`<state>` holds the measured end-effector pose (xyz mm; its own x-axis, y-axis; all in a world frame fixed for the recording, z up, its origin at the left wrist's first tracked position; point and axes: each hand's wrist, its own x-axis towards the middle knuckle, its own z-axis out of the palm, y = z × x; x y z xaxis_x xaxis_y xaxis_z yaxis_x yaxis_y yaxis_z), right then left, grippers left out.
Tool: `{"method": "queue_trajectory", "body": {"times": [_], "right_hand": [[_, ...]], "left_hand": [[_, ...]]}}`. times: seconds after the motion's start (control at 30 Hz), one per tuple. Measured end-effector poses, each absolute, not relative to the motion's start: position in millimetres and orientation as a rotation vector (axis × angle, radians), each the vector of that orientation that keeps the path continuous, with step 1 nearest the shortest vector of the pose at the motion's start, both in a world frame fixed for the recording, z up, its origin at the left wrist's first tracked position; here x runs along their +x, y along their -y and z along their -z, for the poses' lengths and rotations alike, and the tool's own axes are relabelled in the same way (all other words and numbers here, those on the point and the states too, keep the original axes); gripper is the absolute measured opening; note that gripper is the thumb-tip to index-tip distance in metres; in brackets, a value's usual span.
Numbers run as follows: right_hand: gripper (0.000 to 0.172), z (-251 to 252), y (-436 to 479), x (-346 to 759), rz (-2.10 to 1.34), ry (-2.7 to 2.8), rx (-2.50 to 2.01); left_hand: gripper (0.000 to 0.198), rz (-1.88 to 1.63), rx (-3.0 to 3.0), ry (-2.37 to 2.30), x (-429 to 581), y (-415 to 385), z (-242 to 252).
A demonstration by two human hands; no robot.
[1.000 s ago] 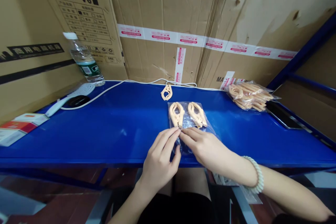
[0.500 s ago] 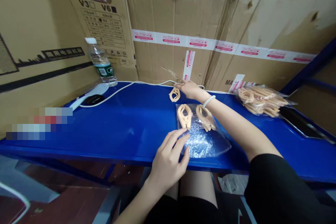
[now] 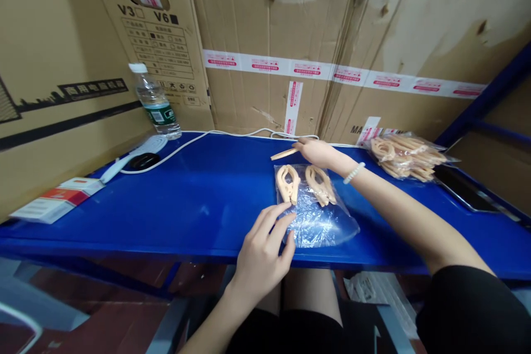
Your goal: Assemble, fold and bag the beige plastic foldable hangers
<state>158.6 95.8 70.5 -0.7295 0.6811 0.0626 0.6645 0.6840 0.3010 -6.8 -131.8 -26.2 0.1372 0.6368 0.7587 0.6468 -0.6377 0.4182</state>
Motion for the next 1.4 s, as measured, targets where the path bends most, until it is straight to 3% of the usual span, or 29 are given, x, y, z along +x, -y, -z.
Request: {"method": "queue_trajectory", "body": {"times": [0.23,0.37,0.47,0.6,0.7,0.9,1.0,1.13,1.23,1.3,1.4], "right_hand": [[0.029,-91,35,227,-0.579,-3.533,1.169],[0.033,-91,131,245,-0.637,-3.594,1.475],[0.027,-84,170,243,-0.58,-3.576,1.257],[0.026,-68,157,217,-0.629,-3.549,0.832],[0.024,-54,123,197,-1.077,-3.393,0.67],[0.017,-31,85,185,-1.334,-3.058,0.853],[0.023,-34,95,197,-1.177,-3.105,0.967],[0.034,-48,117,232,-0.673,-3.321,1.24],[0.041,-51,123,257,-0.395,-3.335,1.389],[0.038,-46,119,265,-0.229,-3.322,1.398],[0.02,-36,107,263,-0.055,-3.335,1.438]], "left_hand": [[0.046,1.529,-2.353,1.315,-7,134,27],[0.051,1.516,-2.353,1.32,-7,134,28],[0.052,1.522,-2.355,1.335,-6,134,27],[0.052,1.539,-2.341,1.351,-7,135,27],[0.052,1.547,-2.335,1.346,-7,135,28],[0.05,1.535,-2.37,1.358,-7,134,29],[0.046,1.587,-2.404,1.371,-10,136,24],[0.03,1.721,-2.473,1.394,-27,143,16],[0.032,1.728,-2.452,1.431,-42,145,15],[0.033,1.59,-2.442,1.432,-46,142,16],[0.028,1.41,-2.541,1.393,-41,135,16]]}}
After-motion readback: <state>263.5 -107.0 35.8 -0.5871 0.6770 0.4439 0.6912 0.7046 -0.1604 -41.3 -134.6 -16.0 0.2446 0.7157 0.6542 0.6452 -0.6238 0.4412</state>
